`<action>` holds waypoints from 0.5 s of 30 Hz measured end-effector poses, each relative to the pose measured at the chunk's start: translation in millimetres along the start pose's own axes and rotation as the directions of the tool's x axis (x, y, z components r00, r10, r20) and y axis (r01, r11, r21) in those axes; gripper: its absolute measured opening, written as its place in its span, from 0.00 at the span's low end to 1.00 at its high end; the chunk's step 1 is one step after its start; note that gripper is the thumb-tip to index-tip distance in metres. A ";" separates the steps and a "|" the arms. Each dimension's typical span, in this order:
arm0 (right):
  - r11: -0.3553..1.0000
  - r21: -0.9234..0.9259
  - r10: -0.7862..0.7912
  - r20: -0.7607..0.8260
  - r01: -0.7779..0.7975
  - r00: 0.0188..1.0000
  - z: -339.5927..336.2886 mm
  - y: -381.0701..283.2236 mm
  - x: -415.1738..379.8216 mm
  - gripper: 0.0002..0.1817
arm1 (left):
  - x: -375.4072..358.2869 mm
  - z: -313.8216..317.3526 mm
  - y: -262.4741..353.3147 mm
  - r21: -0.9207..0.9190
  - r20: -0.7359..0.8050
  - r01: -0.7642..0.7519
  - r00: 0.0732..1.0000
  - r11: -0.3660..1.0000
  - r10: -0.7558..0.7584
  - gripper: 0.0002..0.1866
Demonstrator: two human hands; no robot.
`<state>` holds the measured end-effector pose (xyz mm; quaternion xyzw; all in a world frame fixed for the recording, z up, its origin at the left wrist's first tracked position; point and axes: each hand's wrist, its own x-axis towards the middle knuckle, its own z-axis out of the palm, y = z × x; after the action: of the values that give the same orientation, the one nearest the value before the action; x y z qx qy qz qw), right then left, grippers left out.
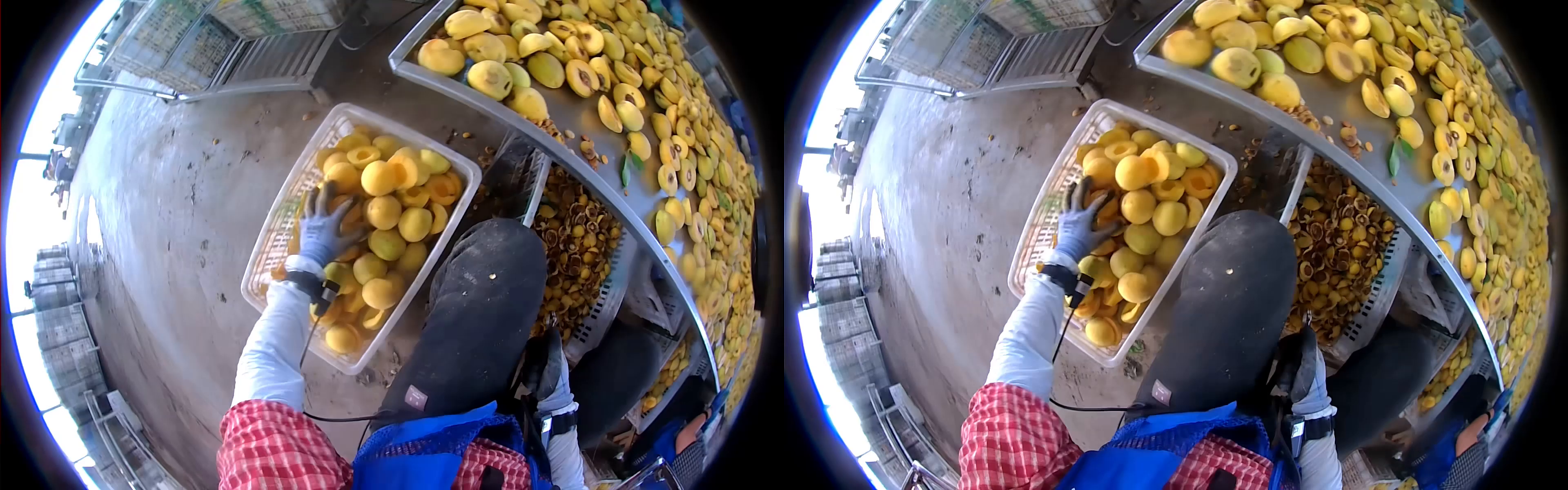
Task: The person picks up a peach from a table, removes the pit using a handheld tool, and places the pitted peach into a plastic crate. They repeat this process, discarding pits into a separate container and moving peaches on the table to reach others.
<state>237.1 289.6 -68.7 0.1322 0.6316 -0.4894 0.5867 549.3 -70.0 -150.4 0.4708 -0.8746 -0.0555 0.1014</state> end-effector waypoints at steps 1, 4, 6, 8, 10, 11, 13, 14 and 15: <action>1.000 -0.018 -0.014 0.005 0.015 1.000 5.2 1.4 3.4 0.24 | -11.4 -2.8 7.1 0.143 0.067 -0.031 0.998 0.989 0.022 0.30; 0.984 -0.148 -0.100 -0.014 0.097 0.995 24.0 -7.0 -6.9 0.24 | -22.5 -5.2 -2.4 -0.029 0.063 0.100 0.993 0.995 -0.098 0.30; 0.985 -0.167 -0.064 -0.100 0.047 0.993 38.3 -23.7 -25.4 0.23 | -26.1 -14.6 -10.4 -0.088 0.011 0.177 0.984 0.980 -0.177 0.29; 0.977 -0.158 -0.144 0.004 0.143 0.990 29.1 -23.1 -32.0 0.22 | -40.3 -16.8 -34.3 -0.219 0.032 0.337 0.940 0.916 -0.338 0.28; 0.976 -0.118 -0.183 0.024 0.185 0.983 20.1 -13.2 -34.8 0.22 | -73.8 -17.5 -65.9 -0.115 0.093 0.402 0.915 0.908 -0.393 0.24; 0.977 -0.113 -0.181 0.015 0.181 0.983 16.5 -10.7 -33.8 0.22 | -91.9 -17.8 -77.1 0.076 0.119 0.351 0.926 0.934 -0.357 0.22; 0.981 -0.094 -0.171 -0.017 0.169 0.985 10.4 -2.3 -30.2 0.22 | -103.2 -10.2 -86.3 0.171 0.009 0.130 0.991 0.977 -0.133 0.19; 0.978 -0.105 -0.183 -0.014 0.181 0.983 4.4 3.6 -30.2 0.22 | -87.9 -21.9 -74.8 -0.026 0.031 0.252 0.967 0.967 -0.252 0.15; 0.972 -0.126 -0.200 -0.005 0.198 0.980 -1.9 5.3 -27.8 0.23 | -71.6 -32.9 -62.8 0.052 0.013 0.290 0.957 0.956 -0.291 0.12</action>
<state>247.5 304.9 -47.3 0.0357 0.6760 -0.5041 0.5363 646.2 -44.8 -139.4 0.5959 -0.7981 -0.0529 0.0717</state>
